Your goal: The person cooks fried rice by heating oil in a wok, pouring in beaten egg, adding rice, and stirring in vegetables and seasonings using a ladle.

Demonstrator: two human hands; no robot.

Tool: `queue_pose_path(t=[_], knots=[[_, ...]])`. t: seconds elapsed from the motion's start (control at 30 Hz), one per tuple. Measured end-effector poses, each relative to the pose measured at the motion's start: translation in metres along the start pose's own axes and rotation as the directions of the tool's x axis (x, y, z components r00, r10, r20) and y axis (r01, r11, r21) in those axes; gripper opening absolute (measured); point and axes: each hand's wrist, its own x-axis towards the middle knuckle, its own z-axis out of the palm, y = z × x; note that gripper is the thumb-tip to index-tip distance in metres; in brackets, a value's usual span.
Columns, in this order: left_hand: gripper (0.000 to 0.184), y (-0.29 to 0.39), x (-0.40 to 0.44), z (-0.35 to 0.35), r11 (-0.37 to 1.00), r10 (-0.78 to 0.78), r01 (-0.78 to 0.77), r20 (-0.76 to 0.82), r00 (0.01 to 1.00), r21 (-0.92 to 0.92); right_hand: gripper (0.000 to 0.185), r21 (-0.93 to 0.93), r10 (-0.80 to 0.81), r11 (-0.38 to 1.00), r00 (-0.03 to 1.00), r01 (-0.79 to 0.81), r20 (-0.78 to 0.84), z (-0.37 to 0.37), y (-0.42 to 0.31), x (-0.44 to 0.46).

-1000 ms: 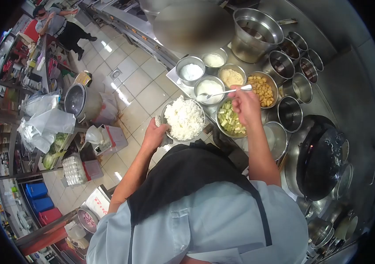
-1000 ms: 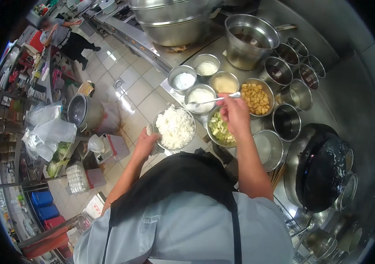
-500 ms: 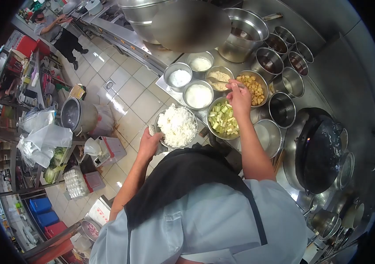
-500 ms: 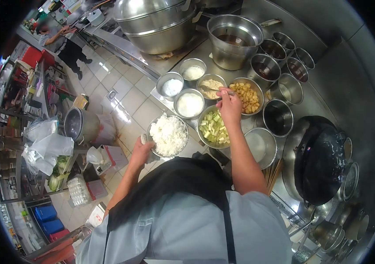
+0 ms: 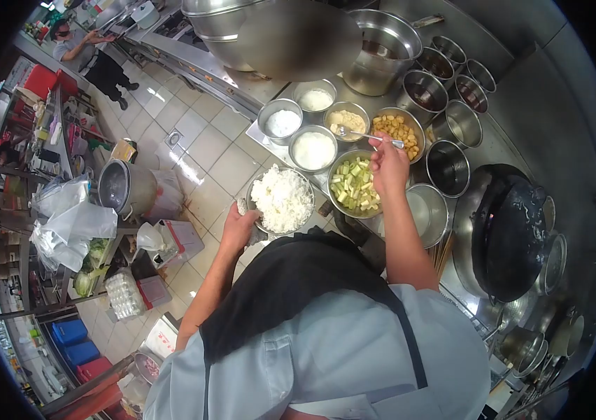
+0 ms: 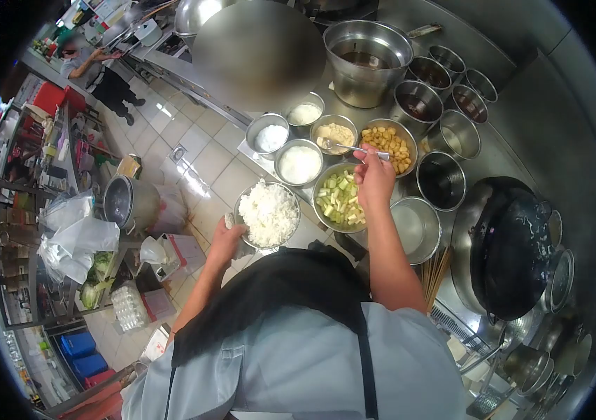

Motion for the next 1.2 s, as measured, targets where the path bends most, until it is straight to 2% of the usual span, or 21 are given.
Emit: queue_pose_path(t=[0.2,0.4,0.6,0.7,0.73,0.83,0.93,1.07,1.17,1.2], knots=[[0.048,0.009,-0.006,0.002,0.999,-0.032,0.032,-0.001,0.999,-0.023,0.027,0.037,0.023,0.999,1.000,-0.023,-0.005,-0.004,-0.013,-0.003],[0.047,0.000,-0.002,-0.002,1.000,-0.009,0.009,-0.009,1.000,-0.023,0.029,0.004,0.041,0.999,0.995,-0.042,0.087,0.012,-0.024,-0.034],[0.047,-0.017,0.011,-0.014,0.997,0.074,-0.075,0.033,0.997,0.014,0.024,-0.096,0.102,0.993,0.925,-0.071,0.365,0.034,-0.012,-0.074],[0.049,0.001,-0.003,-0.007,0.999,0.038,-0.038,-0.003,0.999,0.011,0.025,-0.429,0.086,0.880,0.822,0.202,0.563,0.052,-0.011,-0.100],[0.049,-0.001,-0.002,-0.008,0.999,0.043,-0.043,-0.002,0.999,-0.008,0.023,-0.399,0.044,0.885,0.810,0.239,0.585,0.053,-0.009,-0.103],[0.050,-0.006,-0.004,-0.011,0.996,0.079,-0.079,-0.015,0.997,-0.043,0.023,-0.425,-0.206,0.798,0.856,0.427,0.474,0.055,-0.005,-0.089],[0.050,-0.007,-0.011,-0.017,0.990,0.113,-0.114,-0.021,0.993,-0.088,0.024,-0.544,-0.307,0.657,0.844,0.522,0.439,0.042,0.017,-0.051],[0.051,0.001,-0.030,-0.021,0.979,0.170,-0.174,-0.040,0.985,-0.107,0.028,-0.563,-0.204,0.753,0.935,0.339,0.290,0.026,0.049,-0.032],[0.050,0.006,-0.042,-0.026,0.976,0.208,-0.206,0.023,0.978,-0.072,0.029,-0.584,-0.011,0.799,0.975,0.141,0.220,0.018,0.045,-0.059],[0.050,0.009,-0.048,-0.025,0.974,0.216,-0.214,0.026,0.976,-0.068,0.029,-0.535,0.115,0.844,0.960,0.040,0.254,0.005,0.048,-0.072]])
